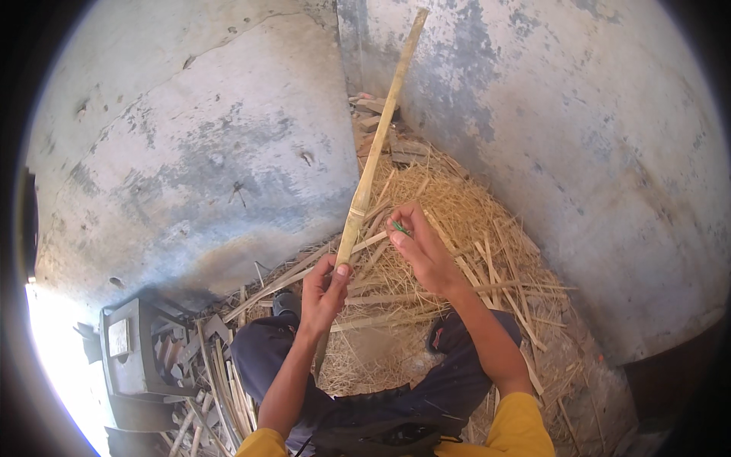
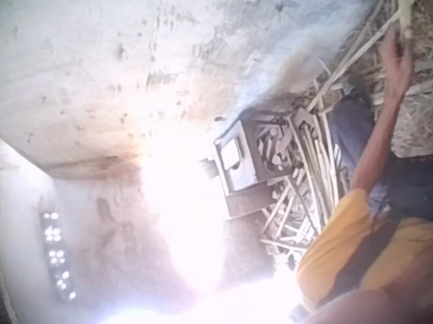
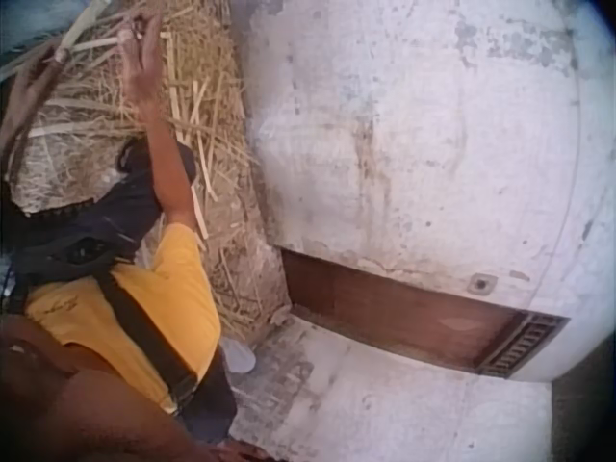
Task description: The person shaves thin strips of wood from a long piece of bamboo using a utility knife while squatting on a floor covered in wood shavings.
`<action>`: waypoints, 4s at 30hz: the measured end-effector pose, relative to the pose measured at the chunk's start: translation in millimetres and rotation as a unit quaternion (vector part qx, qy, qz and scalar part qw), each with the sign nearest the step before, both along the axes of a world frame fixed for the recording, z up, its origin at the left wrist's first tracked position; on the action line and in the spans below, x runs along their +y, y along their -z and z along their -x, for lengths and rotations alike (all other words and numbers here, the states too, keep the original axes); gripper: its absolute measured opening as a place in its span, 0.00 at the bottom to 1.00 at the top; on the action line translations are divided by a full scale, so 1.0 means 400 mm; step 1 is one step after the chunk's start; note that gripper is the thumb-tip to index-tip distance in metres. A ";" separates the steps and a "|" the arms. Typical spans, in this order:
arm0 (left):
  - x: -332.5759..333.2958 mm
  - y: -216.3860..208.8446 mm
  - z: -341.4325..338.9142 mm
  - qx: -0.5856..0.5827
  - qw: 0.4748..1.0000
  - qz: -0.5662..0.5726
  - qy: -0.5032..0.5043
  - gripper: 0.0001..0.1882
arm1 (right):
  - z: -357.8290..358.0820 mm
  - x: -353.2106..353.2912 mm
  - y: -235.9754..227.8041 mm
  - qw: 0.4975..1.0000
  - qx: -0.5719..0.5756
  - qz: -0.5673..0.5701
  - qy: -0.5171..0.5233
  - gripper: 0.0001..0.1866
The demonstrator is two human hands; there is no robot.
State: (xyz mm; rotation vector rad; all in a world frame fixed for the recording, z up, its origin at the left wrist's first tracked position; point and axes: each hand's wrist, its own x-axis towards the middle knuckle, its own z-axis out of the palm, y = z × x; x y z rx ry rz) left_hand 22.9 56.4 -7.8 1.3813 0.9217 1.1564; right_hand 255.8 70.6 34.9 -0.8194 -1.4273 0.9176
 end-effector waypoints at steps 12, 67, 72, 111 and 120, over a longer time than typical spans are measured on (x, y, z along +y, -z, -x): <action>-0.009 -0.033 0.021 0.180 0.973 -0.126 -0.074 0.12 | -0.028 0.012 -0.056 0.895 -0.391 -0.192 0.099 0.08; -0.003 -0.070 0.080 -0.059 0.971 0.183 0.142 0.20 | 0.050 0.011 -0.030 0.990 0.040 0.131 -0.033 0.23; 0.011 -0.038 0.072 -0.081 0.944 0.222 0.232 0.24 | 0.088 -0.005 -0.042 0.987 0.054 0.149 -0.003 0.15; -0.037 -0.029 -0.015 0.210 0.963 -0.126 -0.112 0.19 | 0.129 -0.059 -0.002 0.811 -0.500 -0.157 0.261 0.09; -0.026 0.030 -0.035 0.331 0.910 -0.182 -0.172 0.16 | 0.144 -0.080 -0.053 0.710 -0.649 -0.097 0.254 0.09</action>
